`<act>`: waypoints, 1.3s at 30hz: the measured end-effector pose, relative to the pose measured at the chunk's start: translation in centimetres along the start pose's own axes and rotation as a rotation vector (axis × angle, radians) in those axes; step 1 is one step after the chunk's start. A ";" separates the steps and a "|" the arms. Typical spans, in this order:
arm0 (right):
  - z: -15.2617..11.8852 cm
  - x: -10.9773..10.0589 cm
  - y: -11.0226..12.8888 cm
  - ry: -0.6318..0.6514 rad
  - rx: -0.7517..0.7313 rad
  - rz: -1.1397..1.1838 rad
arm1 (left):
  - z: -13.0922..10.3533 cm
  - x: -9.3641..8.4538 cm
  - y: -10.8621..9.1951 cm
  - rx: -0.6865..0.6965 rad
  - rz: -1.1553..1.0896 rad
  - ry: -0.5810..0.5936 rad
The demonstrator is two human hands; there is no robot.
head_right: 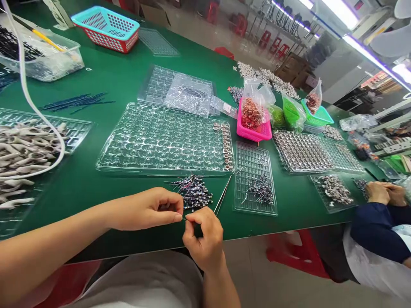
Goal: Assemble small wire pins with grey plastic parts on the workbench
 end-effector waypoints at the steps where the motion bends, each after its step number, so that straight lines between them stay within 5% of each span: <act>1: -0.1 -0.1 0.0 -0.015 -0.004 0.004 | 0.1 0.0 0.1 -0.010 -0.025 -0.012; 14: 0.2 -0.2 -1.0 -0.078 0.149 -0.004 | 0.9 0.8 1.1 -0.202 -0.457 -0.149; 22: -0.2 -0.5 -0.9 -0.145 0.083 0.057 | 0.7 2.0 1.7 -0.322 -0.736 -0.156; 39: -0.7 -0.8 -1.9 -0.221 0.279 0.116 | 0.3 1.6 0.3 0.005 -0.170 -0.379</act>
Point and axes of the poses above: each hand's wrist, its own z-axis towards the middle knuckle, its own x-axis out of the palm, y = z × x, the point moved 4 cm from there along z, towards the middle knuckle, and after that the axes turned 13 degrees about -y, right-handed, at the moved point
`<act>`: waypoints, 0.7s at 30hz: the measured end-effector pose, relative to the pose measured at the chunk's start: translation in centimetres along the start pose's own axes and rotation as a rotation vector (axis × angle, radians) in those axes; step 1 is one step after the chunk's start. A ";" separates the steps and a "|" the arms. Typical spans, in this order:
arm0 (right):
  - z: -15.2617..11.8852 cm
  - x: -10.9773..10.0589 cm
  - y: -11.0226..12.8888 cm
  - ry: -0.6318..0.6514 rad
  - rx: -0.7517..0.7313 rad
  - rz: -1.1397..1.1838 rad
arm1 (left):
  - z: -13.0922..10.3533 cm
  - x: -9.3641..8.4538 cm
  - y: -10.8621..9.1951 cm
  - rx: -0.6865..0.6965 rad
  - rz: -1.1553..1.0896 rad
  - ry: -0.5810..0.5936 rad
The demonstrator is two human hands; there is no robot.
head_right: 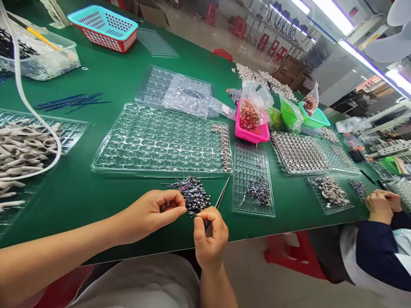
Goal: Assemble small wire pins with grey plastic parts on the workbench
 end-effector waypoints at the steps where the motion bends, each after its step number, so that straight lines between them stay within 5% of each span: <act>1: 0.0 0.0 -0.1 -0.010 0.010 -0.002 | 0.0 0.0 -0.1 0.018 0.014 0.000; 12: -0.1 -0.1 -0.2 -0.088 0.052 0.025 | -0.4 0.1 -0.4 0.129 0.097 0.024; 21: 0.3 0.0 0.0 -0.161 0.117 0.010 | -0.5 -1.1 0.8 0.051 0.096 -0.051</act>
Point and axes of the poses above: each hand's wrist, its own z-axis towards the middle knuckle, its own x-axis out of the palm, y = z × x, the point moved 4 cm from there along z, towards the middle knuckle, and after that the axes turned 13 degrees about -y, right-handed, at the moved point
